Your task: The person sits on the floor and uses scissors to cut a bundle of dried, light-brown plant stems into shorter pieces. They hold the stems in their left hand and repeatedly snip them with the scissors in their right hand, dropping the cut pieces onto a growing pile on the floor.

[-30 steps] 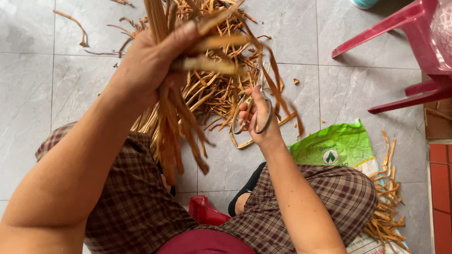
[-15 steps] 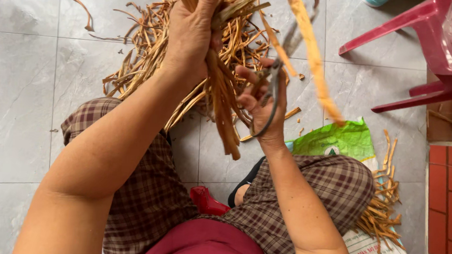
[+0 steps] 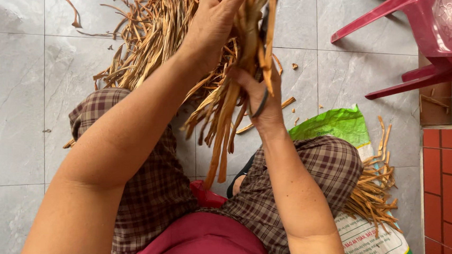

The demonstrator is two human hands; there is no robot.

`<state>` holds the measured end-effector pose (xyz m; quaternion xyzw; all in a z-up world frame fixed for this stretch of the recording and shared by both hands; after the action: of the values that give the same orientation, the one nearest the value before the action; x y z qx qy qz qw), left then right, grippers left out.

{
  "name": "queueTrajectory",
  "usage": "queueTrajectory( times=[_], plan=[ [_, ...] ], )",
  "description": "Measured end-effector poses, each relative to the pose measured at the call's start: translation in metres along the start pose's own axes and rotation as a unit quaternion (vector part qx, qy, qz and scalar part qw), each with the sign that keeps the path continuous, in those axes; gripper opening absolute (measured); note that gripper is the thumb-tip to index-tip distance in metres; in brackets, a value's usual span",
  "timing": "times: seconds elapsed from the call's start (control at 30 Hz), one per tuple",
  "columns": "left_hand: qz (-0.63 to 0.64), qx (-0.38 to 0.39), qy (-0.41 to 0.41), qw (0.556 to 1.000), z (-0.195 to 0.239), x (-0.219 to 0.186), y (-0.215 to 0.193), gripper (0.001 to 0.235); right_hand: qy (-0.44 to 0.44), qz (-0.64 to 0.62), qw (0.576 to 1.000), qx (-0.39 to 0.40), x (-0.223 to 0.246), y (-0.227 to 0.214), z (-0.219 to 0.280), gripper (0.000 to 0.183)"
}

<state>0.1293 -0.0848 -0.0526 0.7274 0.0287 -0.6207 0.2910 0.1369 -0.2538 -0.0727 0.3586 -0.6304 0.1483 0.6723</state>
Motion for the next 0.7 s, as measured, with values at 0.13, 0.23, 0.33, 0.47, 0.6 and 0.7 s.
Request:
queueTrajectory(
  times=[0.13, 0.23, 0.33, 0.47, 0.6, 0.7],
  plan=[
    [-0.167, 0.020, -0.114, 0.979, 0.000, 0.003, -0.011, 0.107, -0.005, -0.090, 0.995, -0.052, 0.003, -0.024, -0.013, 0.045],
    [-0.198, 0.193, -0.183, 0.943, 0.027, 0.024, 0.002, 0.117, -0.050, -0.133, 0.987, -0.081, 0.007, -0.039, -0.019, 0.040],
    [-0.214, 0.281, -0.214, 0.910, 0.057, 0.047, 0.018, 0.117, -0.098, -0.125, 0.980, -0.122, 0.015, -0.050, -0.019, 0.039],
    [-0.085, 0.297, -0.246, 0.919, 0.078, 0.065, 0.041, 0.088, -0.115, -0.123, 0.973, -0.157, 0.024, -0.058, -0.017, 0.038],
    [-0.023, 0.300, -0.252, 0.920, 0.097, 0.069, 0.051, 0.061, -0.151, -0.116, 0.968, -0.163, 0.029, -0.076, -0.018, 0.040],
    [-0.011, 0.249, -0.285, 0.926, 0.104, 0.070, 0.052, 0.042, -0.184, -0.119, 0.958, -0.187, 0.014, -0.093, -0.017, 0.045]
  ],
)
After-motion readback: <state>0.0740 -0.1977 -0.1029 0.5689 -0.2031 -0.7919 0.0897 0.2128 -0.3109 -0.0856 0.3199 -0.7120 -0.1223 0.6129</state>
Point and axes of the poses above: each hand's wrist, its own z-axis away from the middle knuckle, its own y-axis out of the palm, x = y × z, the point moved 2 cm from there along -z, towards the middle knuckle, and after that the axes turned 4 degrees about -y, right-handed, at the moved point
